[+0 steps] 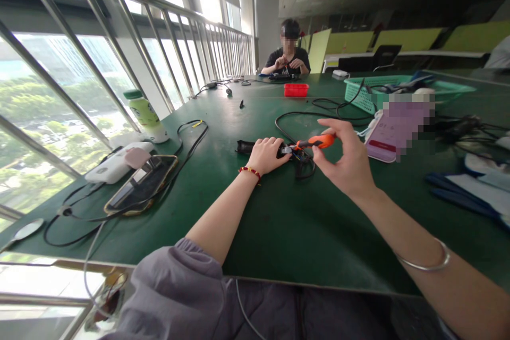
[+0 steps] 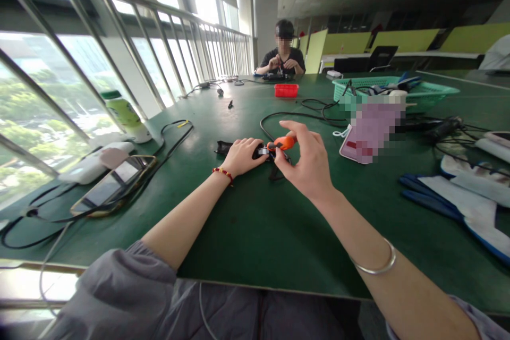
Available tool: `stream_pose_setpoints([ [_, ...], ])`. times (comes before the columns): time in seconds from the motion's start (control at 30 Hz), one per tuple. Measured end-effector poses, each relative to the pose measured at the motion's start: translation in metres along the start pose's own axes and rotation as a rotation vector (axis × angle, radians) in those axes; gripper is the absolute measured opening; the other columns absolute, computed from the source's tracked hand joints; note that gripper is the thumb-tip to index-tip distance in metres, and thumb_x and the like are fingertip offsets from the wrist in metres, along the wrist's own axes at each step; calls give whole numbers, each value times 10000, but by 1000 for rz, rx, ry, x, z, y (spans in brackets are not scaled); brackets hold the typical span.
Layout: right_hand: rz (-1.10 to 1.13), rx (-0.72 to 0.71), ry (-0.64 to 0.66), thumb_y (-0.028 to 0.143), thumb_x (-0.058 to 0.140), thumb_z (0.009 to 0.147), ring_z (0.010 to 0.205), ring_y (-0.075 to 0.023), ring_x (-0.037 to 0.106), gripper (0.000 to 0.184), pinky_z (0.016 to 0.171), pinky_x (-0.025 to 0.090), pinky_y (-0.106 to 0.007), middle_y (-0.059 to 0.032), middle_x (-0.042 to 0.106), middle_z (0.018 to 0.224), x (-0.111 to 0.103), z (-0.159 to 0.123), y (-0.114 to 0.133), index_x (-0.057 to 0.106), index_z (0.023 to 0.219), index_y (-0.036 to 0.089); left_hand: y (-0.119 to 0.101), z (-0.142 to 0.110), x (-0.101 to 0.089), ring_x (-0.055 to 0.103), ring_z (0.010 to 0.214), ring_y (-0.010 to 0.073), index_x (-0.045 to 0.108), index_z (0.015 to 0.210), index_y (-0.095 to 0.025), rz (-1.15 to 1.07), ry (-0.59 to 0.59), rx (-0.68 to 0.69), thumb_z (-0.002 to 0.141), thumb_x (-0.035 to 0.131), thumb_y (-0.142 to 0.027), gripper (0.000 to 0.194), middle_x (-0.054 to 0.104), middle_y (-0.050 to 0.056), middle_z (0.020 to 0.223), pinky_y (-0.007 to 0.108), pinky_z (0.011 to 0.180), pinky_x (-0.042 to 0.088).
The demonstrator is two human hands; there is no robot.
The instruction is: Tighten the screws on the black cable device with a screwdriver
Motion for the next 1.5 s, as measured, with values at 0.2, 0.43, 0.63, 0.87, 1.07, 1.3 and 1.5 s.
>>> stream_pose_setpoints([
  [0.2, -66, 6, -1, 328, 593, 791, 675, -189, 556, 209, 803, 457, -385, 12, 572, 614, 0, 1, 0, 607, 971, 222, 0, 0, 0, 595, 972, 241, 586, 1075, -185, -6, -19, 4, 858, 468, -519, 415, 658, 69, 1036, 360, 853, 404],
  [0.43, -16, -35, -21, 235, 576, 761, 848, -205, 597, 402, 830, 459, -377, -47, 634, 938, -1, 0, 2, 530, 1159, 206, 0, 0, -1, 596, 973, 240, 585, 1079, -193, -1, -20, -6, 863, 456, -520, 413, 658, 68, 1042, 362, 853, 406],
  [0.63, -61, 22, 13, 346, 581, 804, 705, -192, 586, 205, 818, 449, -382, 3, 600, 686, 1, 0, -1, 604, 969, 226, 0, 0, -1, 594, 973, 242, 582, 1078, -194, -10, -10, -2, 861, 461, -520, 410, 654, 71, 1042, 367, 860, 409],
  [0.87, -34, -18, -35, 242, 564, 765, 842, -209, 599, 357, 823, 455, -377, -39, 638, 931, -1, 0, 2, 546, 1122, 226, 0, 0, -2, 589, 989, 241, 577, 1091, -205, -6, -7, -11, 869, 454, -515, 401, 650, 70, 1045, 365, 869, 407],
  [1.07, -62, 27, 16, 356, 575, 812, 696, -192, 575, 191, 827, 441, -383, 2, 615, 683, 1, 1, 0, 615, 951, 231, -1, 1, -2, 590, 980, 248, 577, 1089, -191, -5, 2, -10, 860, 470, -504, 402, 649, 76, 1042, 375, 865, 407],
  [1.3, -26, 9, -21, 246, 569, 755, 786, -199, 580, 375, 798, 455, -361, -27, 624, 864, -1, 1, 0, 552, 1129, 219, -2, 0, -3, 586, 986, 248, 577, 1083, -192, 10, 7, -24, 869, 451, -505, 400, 647, 78, 1043, 373, 865, 404],
  [1.5, -39, 67, 35, 386, 571, 809, 647, -180, 563, 205, 823, 439, -382, 23, 564, 600, 1, 0, -3, 614, 934, 229, -2, 0, -3, 585, 988, 250, 573, 1091, -191, 4, 9, -20, 859, 469, -507, 405, 645, 81, 1053, 374, 870, 401],
])
Point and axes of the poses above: each hand's wrist, its own z-axis towards the middle knuckle, its own x-axis out of the palm, y = z × x, the point moved 5 cm from there along z, towards the middle knuckle
